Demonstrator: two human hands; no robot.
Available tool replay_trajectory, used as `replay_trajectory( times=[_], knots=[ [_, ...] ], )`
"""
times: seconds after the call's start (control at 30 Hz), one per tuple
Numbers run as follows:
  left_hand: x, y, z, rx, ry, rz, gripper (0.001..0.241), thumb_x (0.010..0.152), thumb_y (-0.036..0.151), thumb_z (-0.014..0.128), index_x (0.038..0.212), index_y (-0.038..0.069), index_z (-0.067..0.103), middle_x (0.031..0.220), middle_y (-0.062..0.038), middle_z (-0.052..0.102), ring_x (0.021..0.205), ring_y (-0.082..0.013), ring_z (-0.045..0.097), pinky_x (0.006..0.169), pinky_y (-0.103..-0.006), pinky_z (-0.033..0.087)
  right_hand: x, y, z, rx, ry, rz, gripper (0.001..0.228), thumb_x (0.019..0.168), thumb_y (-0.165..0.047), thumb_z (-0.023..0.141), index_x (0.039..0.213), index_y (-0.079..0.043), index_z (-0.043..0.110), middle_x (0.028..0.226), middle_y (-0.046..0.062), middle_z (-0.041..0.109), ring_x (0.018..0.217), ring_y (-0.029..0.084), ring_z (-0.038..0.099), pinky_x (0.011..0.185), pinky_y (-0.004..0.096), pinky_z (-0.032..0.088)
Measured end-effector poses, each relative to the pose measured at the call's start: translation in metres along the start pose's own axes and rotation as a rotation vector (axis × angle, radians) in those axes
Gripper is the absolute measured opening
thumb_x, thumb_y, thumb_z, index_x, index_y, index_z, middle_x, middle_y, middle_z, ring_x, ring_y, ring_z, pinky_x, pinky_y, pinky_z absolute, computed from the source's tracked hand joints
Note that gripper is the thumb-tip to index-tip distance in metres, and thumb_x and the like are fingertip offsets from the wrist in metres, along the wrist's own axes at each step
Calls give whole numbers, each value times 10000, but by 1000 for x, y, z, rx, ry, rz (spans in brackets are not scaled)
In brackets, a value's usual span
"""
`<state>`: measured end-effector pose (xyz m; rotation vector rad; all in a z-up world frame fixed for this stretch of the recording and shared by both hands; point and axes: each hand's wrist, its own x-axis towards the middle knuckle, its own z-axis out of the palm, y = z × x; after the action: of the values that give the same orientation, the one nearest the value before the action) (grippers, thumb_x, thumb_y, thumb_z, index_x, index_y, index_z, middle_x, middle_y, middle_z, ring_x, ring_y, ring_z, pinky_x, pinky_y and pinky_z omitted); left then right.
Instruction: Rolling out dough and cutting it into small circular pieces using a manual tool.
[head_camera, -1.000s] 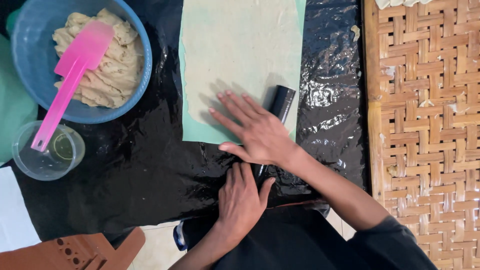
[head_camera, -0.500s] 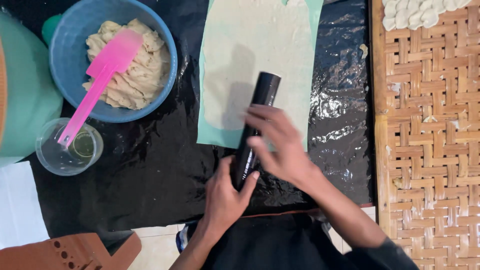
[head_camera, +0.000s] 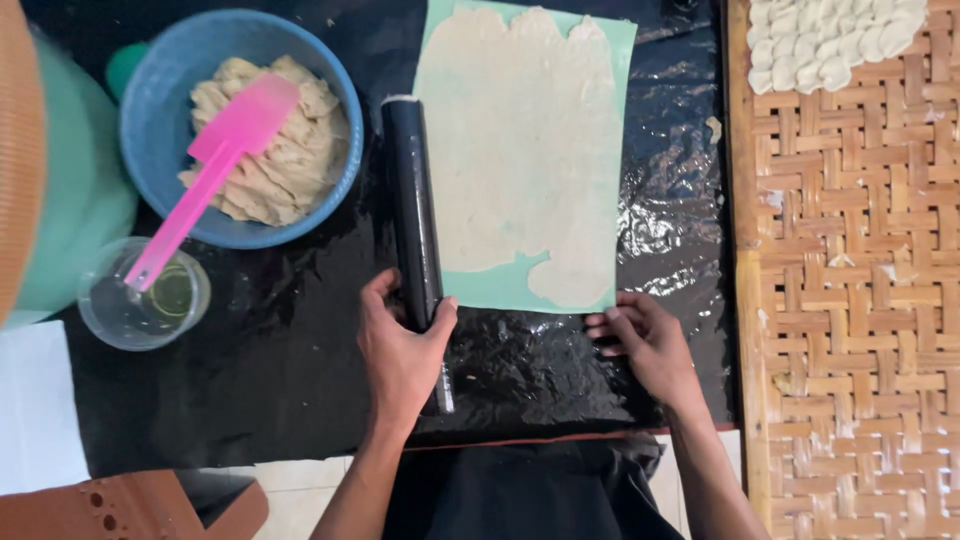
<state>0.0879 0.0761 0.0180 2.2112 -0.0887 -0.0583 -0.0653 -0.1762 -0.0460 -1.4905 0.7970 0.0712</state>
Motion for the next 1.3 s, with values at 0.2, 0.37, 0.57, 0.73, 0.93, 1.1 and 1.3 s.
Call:
replay_trajectory(
  times=[0.2, 0.37, 0.57, 0.73, 0.93, 1.1, 1.3],
  knots=[
    [-1, -2, 15, -232, -118, -177, 579, 776, 219, 849, 1214, -19, 555, 971, -113, 733, 833, -186, 725, 751, -340, 578, 5, 38, -37, 138, 99, 22, 243, 1020, -131, 566, 1193, 38, 593, 998, 148, 756, 907, 202, 741, 746, 309, 592],
    [6, 7, 30, -247, -196, -91, 563, 779, 224, 844, 1202, -15, 560, 1000, -115, 743, 844, -190, 742, 753, -336, 581, 3, 47, -55, 239, 172, 54, 236, 1024, -124, 547, 1201, 29, 569, 1005, 159, 747, 924, 225, 744, 762, 318, 595],
    [33, 8, 28, -215, -230, -11, 550, 783, 238, 836, 1203, -6, 577, 993, -127, 762, 863, -222, 759, 783, -359, 583, 18, 40, -60, 353, 242, 12, 238, 1030, -116, 555, 1223, 23, 542, 1032, 159, 735, 950, 236, 740, 777, 314, 590],
    [65, 4, 12, 135, -21, 225, 562, 803, 200, 846, 1224, -40, 561, 1113, -231, 627, 951, -383, 676, 804, -467, 536, 16, 23, -65, 309, 257, -31, 258, 1037, -131, 561, 1244, 23, 559, 1055, 149, 734, 961, 227, 736, 781, 306, 584],
    [74, 5, -2, 338, 14, 254, 574, 805, 198, 790, 1261, -51, 547, 1114, -251, 592, 1004, -437, 617, 824, -502, 510, 17, 34, -69, 148, 346, -83, 282, 1056, -181, 591, 1266, -4, 651, 979, 94, 714, 802, 138, 674, 678, 261, 545],
    [96, 38, -69, 409, 279, 497, 231, 973, 95, 681, 1183, 0, 664, 1075, -187, 643, 1042, -390, 616, 902, -492, 496, -2, -9, -38, -146, 610, -379, 238, 1122, -159, 640, 1266, 29, 658, 856, 48, 655, 717, 40, 561, 645, 200, 435],
    [171, -37, -100, 803, 230, 286, 190, 904, 55, 627, 1079, -8, 666, 1082, -234, 657, 1084, -423, 626, 881, -502, 512, 9, -101, 53, -267, 317, -533, 209, 1050, -148, 625, 1203, -32, 707, 811, 41, 698, 730, 62, 628, 619, 206, 492]
  ],
)
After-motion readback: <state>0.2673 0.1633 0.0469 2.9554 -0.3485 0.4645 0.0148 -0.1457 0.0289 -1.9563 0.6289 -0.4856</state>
